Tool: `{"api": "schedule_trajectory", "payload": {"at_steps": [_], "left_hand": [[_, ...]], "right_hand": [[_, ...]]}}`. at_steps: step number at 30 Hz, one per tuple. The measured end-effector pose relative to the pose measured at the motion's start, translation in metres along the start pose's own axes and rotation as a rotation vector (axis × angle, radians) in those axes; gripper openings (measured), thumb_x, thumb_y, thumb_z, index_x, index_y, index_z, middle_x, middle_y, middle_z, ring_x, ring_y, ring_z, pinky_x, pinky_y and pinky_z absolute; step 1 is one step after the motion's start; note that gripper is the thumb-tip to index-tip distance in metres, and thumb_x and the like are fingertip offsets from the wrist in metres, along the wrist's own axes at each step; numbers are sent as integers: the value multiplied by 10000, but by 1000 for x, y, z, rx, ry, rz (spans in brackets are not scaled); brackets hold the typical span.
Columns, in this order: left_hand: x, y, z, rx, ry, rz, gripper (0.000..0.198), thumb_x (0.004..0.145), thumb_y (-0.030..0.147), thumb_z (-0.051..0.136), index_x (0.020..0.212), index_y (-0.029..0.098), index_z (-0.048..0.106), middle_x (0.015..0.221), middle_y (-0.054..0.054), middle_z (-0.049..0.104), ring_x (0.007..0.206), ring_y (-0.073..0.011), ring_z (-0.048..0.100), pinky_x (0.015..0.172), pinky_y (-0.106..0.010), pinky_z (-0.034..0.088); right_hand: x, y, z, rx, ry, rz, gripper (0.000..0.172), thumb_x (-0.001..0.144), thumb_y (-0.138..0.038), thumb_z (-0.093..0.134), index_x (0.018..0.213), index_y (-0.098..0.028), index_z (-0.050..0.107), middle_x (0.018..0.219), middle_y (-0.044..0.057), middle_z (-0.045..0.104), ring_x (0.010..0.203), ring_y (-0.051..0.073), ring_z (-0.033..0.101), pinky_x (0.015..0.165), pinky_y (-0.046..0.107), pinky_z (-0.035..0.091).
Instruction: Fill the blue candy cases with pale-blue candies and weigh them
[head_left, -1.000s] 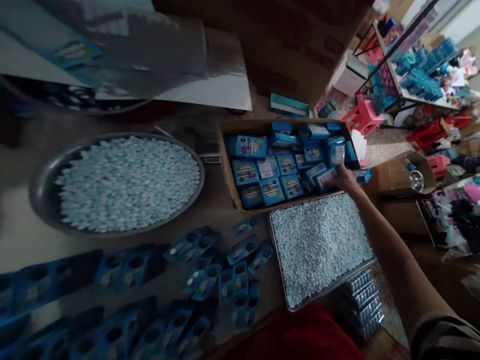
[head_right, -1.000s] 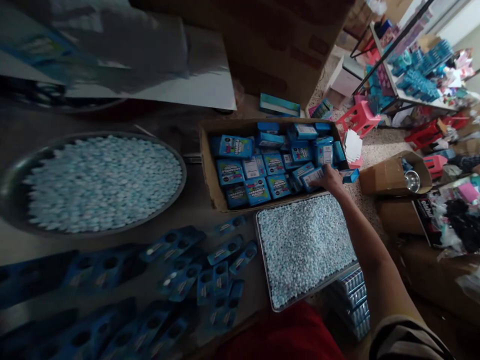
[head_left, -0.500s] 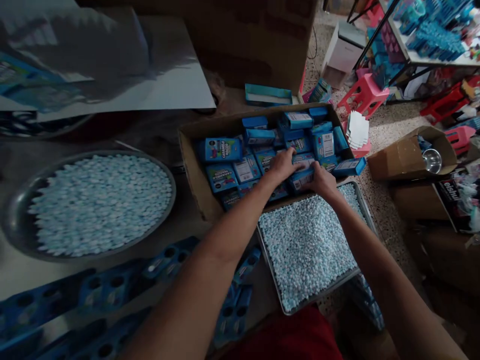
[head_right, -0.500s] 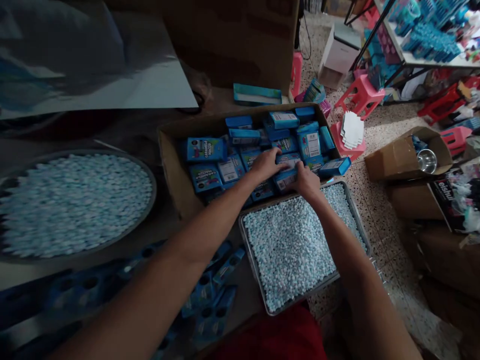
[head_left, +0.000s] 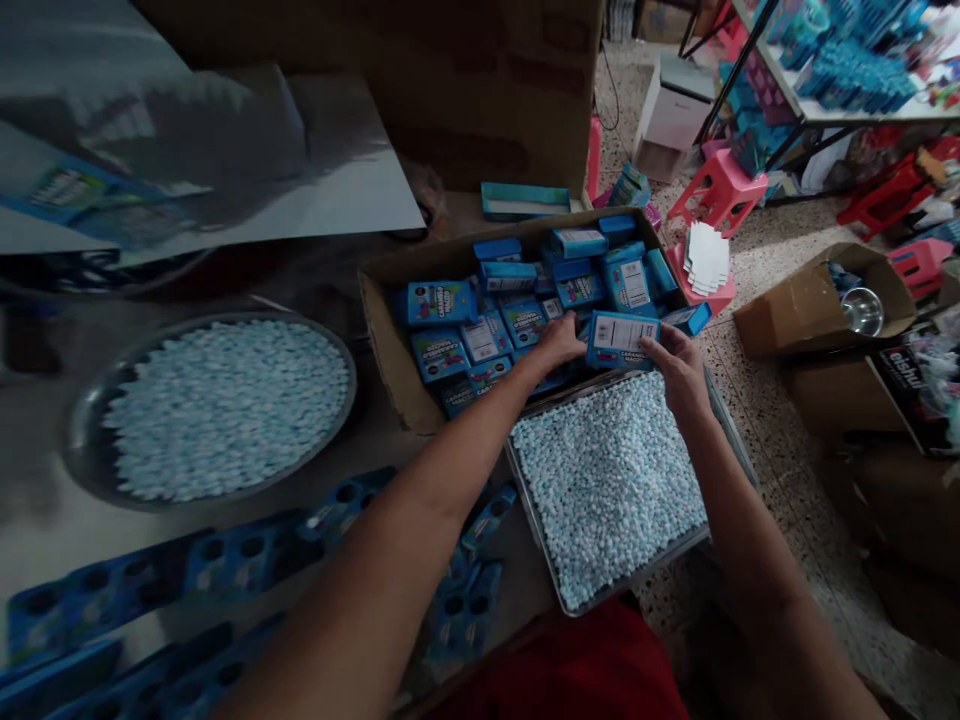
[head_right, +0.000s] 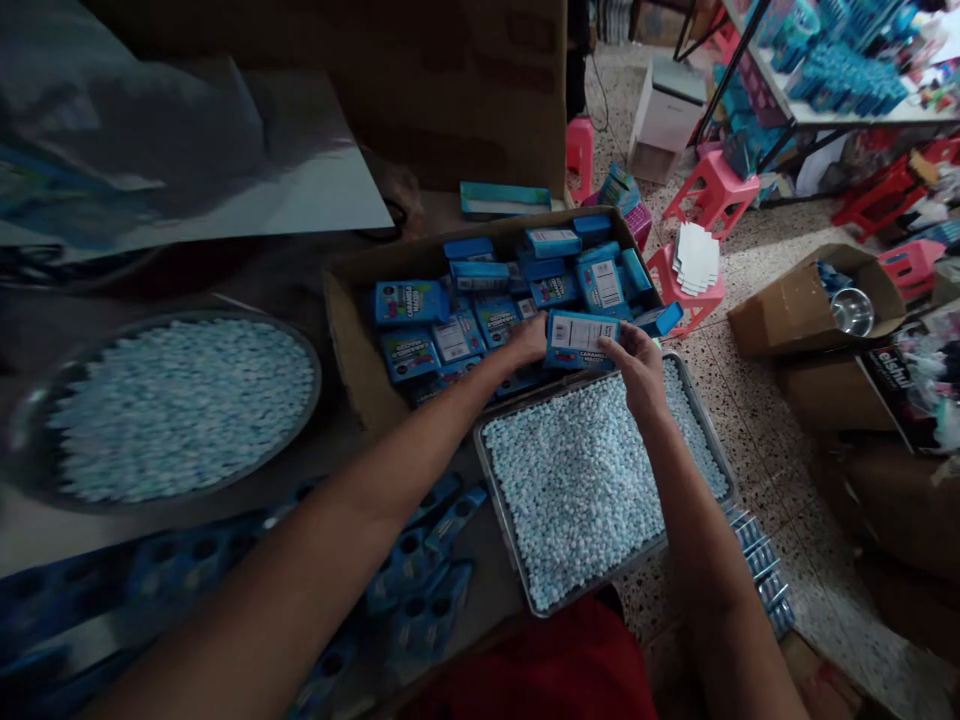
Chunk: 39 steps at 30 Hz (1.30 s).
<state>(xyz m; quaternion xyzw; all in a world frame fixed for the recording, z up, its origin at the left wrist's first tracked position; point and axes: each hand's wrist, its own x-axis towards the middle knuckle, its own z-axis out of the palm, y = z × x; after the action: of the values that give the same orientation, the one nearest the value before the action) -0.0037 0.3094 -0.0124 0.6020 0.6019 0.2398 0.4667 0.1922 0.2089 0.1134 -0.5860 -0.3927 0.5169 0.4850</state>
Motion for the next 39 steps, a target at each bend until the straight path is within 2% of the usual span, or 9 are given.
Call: {"api": "schedule_trajectory", "payload": {"at_steps": [8,13,16,19,25,32,35,37,39], "left_hand": [[-56,10,-31,-245,154,-135,612,772,443,825,1299,222,605,1267,-107,732,1158,-301,720,892,-377,609],[-109,21,-67,-410,29,-186,667,656,548,857,1228,236,718,1063,-63,770,879,-258,734,645,-313,573],[-140,37,-81,-481,40,-164,656,576,543,915,1133,225,777,1030,-59,779,845,-236,712,617,-274,535],[-168,60,-84,-480,128,-63,553,624,525,900,1079,216,837,1068,-63,795,794,-208,684,580,-253,495],[-208,96,-44,-479,150,-89,514,834,686,753,942,186,811,735,-27,684,582,-183,589,474,-262,426],[-211,71,15,-450,270,-360,257,946,401,655,788,208,593,689,10,594,595,-173,610,558,-264,525],[-213,54,32,-455,232,-436,218,938,349,645,787,203,584,708,1,612,616,-187,635,558,-285,557],[-218,44,41,-463,197,-482,263,953,394,656,790,196,595,700,-9,618,627,-200,653,559,-301,579],[-227,34,43,-474,154,-499,343,966,490,678,818,186,626,708,-21,636,638,-207,670,575,-319,605]], "right_hand": [[-39,7,-25,-20,170,160,652,732,-769,836,1097,-243,712,871,11,755,772,216,711,655,329,569],[-57,-25,-41,-294,-87,-143,784,663,-601,1007,1325,-280,736,948,1,778,884,235,732,813,389,606],[-67,-51,-39,-588,-194,-375,528,747,-511,995,1192,-280,829,1065,43,808,996,270,743,967,474,608],[-77,-64,-26,-713,-121,-575,343,882,-469,912,1174,-301,846,1165,68,797,1110,302,730,1052,524,601],[-88,-36,7,-745,-152,-693,388,1048,-383,729,1429,-333,773,1292,91,695,1242,291,679,1143,468,592],[-85,32,-11,-670,-358,-653,475,1153,-504,543,1518,-261,728,1287,130,672,1267,275,685,1152,441,586],[-93,64,-21,-679,-492,-625,749,972,-578,829,1610,-235,637,1429,178,648,1364,357,640,1205,540,558],[-103,85,-24,-720,-581,-594,1037,769,-471,1027,1671,-258,559,1526,187,613,1423,408,597,1239,599,528],[-113,101,-27,-732,-550,-516,1061,720,-316,1040,1663,-279,555,1517,173,625,1410,409,607,1227,602,536]]}}
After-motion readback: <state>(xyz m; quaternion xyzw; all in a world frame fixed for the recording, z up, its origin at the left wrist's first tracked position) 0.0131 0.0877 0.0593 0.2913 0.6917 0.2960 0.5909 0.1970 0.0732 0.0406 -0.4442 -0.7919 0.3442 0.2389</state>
